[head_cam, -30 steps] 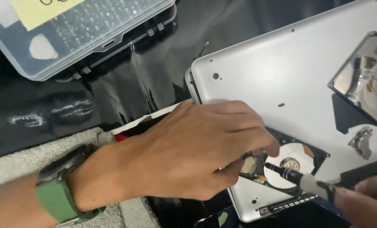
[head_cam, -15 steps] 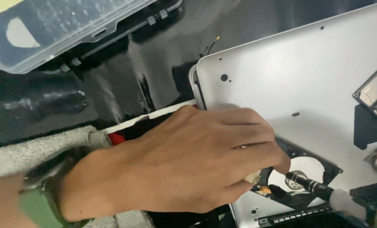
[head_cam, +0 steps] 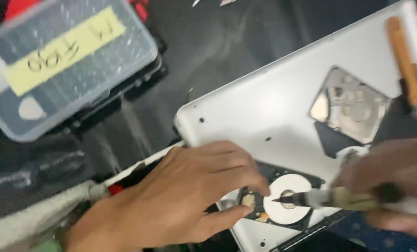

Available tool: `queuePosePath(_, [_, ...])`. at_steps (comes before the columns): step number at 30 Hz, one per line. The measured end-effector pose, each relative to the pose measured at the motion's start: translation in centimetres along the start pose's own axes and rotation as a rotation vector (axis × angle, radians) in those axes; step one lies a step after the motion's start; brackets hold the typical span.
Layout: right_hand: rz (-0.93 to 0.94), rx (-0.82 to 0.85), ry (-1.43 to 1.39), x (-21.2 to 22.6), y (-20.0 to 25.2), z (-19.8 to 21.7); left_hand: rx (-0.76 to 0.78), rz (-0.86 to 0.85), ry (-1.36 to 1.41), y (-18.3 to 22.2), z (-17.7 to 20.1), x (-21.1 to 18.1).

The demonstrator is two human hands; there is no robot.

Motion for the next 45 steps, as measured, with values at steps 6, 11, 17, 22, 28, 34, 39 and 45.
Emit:
queuePosePath(6, [0.402, -0.056, -0.014, 13.8, -0.7, 1.7, 0.026, 0.070, -0.034, -0.8, -0.2, -1.1])
queuePosePath(11, [0.499, 0.089, -0.070, 16.6, 0.6, 1.0, 0.055, 0.077, -0.121, -0.7, -1.0, -1.4])
queuePosePath(17, [0.699, -0.064, -0.068, 19.1, 2.2, 2.0, 0.073, 0.051, -0.125, -0.7, -0.7, -2.7])
queuePosePath(22, [0.602, -0.114, -0.135, 18.1, 1.8, 2.4, 0.147, 0.071, -0.053, -0.3, -0.9, -2.9])
queuePosePath(28, [0.736, -0.225, 0.032, 19.9, 2.7, 2.4, -0.008, -0.145, -0.163, -0.2, -0.7, -5.6])
queuePosePath(34, [0.768, -0.487, 0.148, 20.9, 4.7, 3.8, -0.237, -0.273, -0.127, 0.7, 1.5, -7.6])
queuePosePath(39, [0.744, -0.463, 0.174, 21.3, 4.4, 4.2, -0.512, -0.245, -0.080, 2.1, 4.1, -8.0])
queuePosePath(45, [0.673, -0.234, 0.031, 19.9, 2.0, 1.5, -0.664, -0.159, -0.098, 3.7, 3.7, -7.7])
Point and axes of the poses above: each hand's wrist, its own y-axis away from the middle knuckle, its own z-axis out of the back of the hand, x = y × z, the point moved 10 cm from there along -y, towards the middle knuckle, and after that the axes turned 6 degrees about x, right-handed, at the moved point
